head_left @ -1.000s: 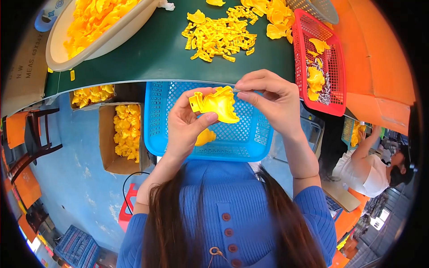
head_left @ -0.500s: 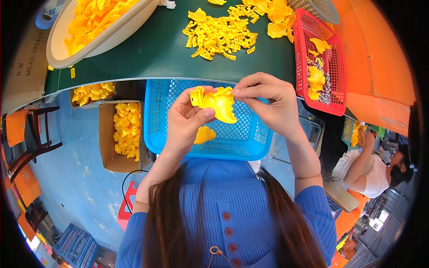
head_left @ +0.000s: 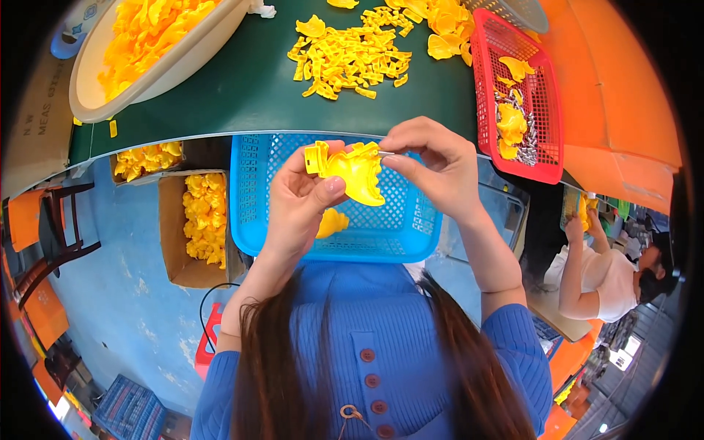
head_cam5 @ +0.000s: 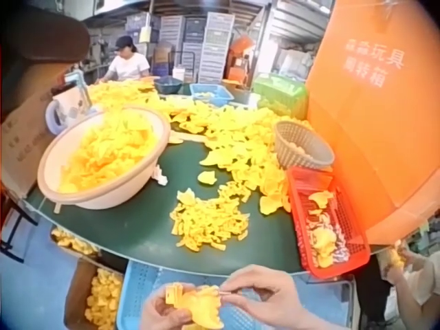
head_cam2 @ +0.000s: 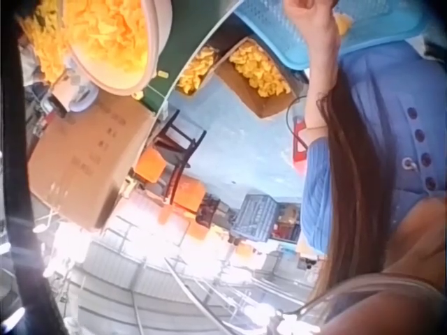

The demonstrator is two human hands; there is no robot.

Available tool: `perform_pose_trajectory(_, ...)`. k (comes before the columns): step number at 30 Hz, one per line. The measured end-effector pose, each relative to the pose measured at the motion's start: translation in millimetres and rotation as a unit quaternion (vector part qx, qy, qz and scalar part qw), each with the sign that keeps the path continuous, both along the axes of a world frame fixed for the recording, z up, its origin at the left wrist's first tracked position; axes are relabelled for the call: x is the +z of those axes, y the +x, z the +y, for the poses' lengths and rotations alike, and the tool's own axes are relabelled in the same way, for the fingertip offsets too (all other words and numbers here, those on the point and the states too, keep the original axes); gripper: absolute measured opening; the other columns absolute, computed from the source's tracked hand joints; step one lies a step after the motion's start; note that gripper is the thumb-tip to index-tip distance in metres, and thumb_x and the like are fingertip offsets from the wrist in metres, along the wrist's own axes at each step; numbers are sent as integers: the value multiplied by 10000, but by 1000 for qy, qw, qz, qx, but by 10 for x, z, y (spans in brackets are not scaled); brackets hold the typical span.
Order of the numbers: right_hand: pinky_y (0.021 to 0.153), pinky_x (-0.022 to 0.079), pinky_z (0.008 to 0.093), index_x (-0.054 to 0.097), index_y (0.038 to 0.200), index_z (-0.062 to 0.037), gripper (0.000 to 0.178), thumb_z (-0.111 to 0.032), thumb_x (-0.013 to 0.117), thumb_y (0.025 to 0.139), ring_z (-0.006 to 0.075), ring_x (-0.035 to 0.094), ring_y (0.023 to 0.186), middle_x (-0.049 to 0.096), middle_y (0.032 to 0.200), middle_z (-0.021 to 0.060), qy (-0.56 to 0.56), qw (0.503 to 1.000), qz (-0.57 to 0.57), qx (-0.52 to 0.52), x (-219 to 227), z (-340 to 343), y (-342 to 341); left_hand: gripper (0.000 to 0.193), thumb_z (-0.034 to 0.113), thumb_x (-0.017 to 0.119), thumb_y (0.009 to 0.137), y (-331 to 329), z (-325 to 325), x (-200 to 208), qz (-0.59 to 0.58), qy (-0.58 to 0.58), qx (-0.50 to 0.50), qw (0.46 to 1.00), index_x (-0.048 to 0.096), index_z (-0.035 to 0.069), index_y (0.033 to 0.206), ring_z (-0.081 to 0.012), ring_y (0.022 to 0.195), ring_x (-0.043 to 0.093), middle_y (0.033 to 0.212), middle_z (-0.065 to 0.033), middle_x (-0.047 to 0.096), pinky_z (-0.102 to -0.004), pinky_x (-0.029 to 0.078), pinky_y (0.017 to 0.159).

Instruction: Assembling small yellow plastic toy components by manually inserting small metal pins into them.

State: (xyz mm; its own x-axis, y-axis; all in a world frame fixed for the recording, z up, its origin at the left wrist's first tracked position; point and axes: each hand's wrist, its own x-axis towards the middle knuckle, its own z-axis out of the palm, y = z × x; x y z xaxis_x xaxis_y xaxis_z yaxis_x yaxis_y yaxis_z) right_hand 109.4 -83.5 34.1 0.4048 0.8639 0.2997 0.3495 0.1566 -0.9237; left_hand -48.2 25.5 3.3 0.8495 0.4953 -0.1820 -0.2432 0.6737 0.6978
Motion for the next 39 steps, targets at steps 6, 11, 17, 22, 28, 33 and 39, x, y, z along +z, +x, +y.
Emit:
perform_pose_trajectory(6,664,500,255,574,903,60,133,79,592,773,151,589,780,588,865,122,-66,972,226,4,-2,-84,-16,438,102,641,791,31,-24,-8,-19,12,4,1000,470,4,1182,-204,1000,577,1133,-125,553,-335,490,846)
perform_pose_trajectory(11,672,500,244,583,855,58,88,79,593,770,140,585,785,581,857,110,-44,993,106,-26,-44,-71,-88,481,172,583,839,-18,-7,-67,-3,-13,-20,1000,398,-19,1240,-243,1069,541,1174,-163,520,-342,460,901)
perform_pose_trajectory(17,708,495,238,594,854,46,74,21,609,786,128,600,797,614,845,103,-98,992,37,-69,0,-131,-75,773,73,761,655,126,-73,-66,-24,40,9,999,336,-2,1297,-248,1148,471,1326,-146,374,-373,478,885)
perform_pose_trajectory(22,699,497,244,596,845,43,66,20,610,785,127,600,789,617,836,101,-95,991,51,-77,47,-177,-109,852,-42,758,595,169,-119,-66,-32,74,-27,996,304,-2,1315,-233,1142,475,1314,-164,386,-329,483,877)
perform_pose_trajectory(28,716,491,247,590,839,51,65,36,610,779,137,600,794,613,834,108,-80,993,47,-71,48,-198,-140,808,71,787,607,208,-170,-38,-1,-13,1,1000,347,-11,1281,-188,1021,552,1221,-159,491,-259,476,843)
perform_pose_trajectory(33,714,490,246,590,845,56,78,52,615,771,145,599,805,608,833,110,-50,991,91,-85,-40,-192,-204,783,197,802,619,196,-191,-61,-6,-23,12,1000,383,-17,1245,-188,1003,561,1199,-159,506,-260,452,880)
perform_pose_trajectory(39,705,488,243,609,873,32,104,17,631,773,136,604,799,616,833,93,-71,992,46,-92,13,-215,-212,803,240,803,617,175,-180,-62,6,-61,4,998,382,-2,1257,-179,981,566,1206,-151,499,-264,486,847)
